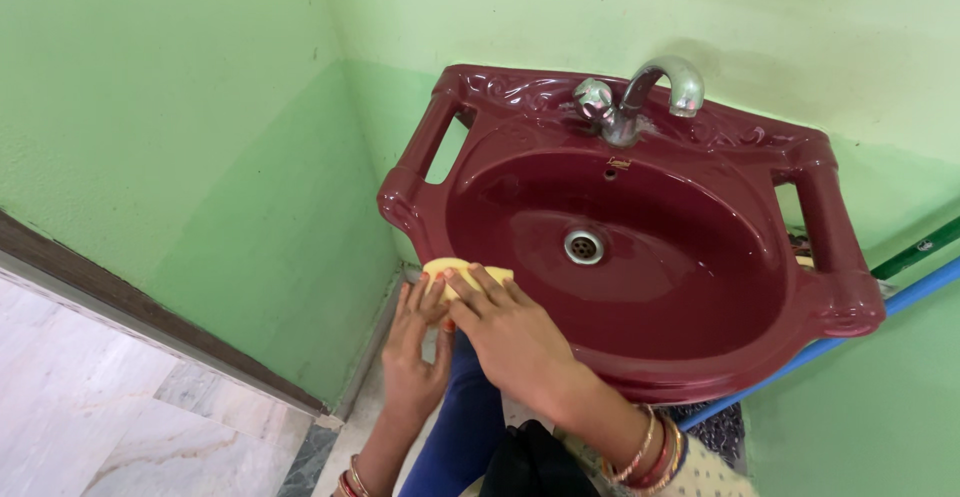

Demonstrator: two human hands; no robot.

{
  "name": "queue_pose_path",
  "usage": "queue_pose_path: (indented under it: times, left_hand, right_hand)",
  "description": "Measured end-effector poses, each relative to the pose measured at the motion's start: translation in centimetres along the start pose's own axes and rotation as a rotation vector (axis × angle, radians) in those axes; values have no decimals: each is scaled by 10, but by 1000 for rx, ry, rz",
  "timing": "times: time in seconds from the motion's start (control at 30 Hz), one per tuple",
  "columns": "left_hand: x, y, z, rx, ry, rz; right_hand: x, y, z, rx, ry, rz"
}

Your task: The person scrubs a maroon wall-mounted sink with a yellow sponge, focusing on the basin, faucet, and surrounding surfaces. The person repeatedly wipes the sink's interior and exterior edges while water runs from the tap.

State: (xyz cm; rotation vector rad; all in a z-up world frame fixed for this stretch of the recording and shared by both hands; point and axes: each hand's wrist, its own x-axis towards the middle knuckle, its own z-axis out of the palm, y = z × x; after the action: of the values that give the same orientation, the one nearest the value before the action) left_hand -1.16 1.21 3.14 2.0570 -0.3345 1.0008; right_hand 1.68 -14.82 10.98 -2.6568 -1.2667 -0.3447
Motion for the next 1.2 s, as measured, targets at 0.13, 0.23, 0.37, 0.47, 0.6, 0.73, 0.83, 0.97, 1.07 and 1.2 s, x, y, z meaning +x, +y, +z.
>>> queue_pose_path:
  times: [0.13,0.23,0.37,0.47,0.6,0.73,0.83,0.97,1.07,1.2]
  left_hand:
    - [-15,14,11,37,15,10]
    - [-24,23,15,36,3,14]
    - [-40,37,21,14,-18,35]
    - [-53,48,26,-13,-46,80]
    - [-62,51,33,-33,-88,155]
    - [-62,38,38,10,-50,160]
    - [-57,25,39,28,7,153]
    - [-38,-2,32,60,61,137]
    - [-17,-22,23,17,76,92]
    - [7,-40,13,-99,54,-63]
  right_hand:
    - [-20,-7,-2,-49,51,20]
    - [-36,-10,0,-66,103,29]
    - [-65,-11,-2,-91,146,49]
    - [-89,-13,-7,-104,155,89]
    - [-109,-10,-9,-138,145,130]
    - [-103,-13,-1,-153,172,148]
    - [-86,-20,5,-182,168,153]
    - [-51,-33,16,-267,237,134]
    - [-17,-42,28,-325,236,147]
    - [28,-49,41,-477,189,171]
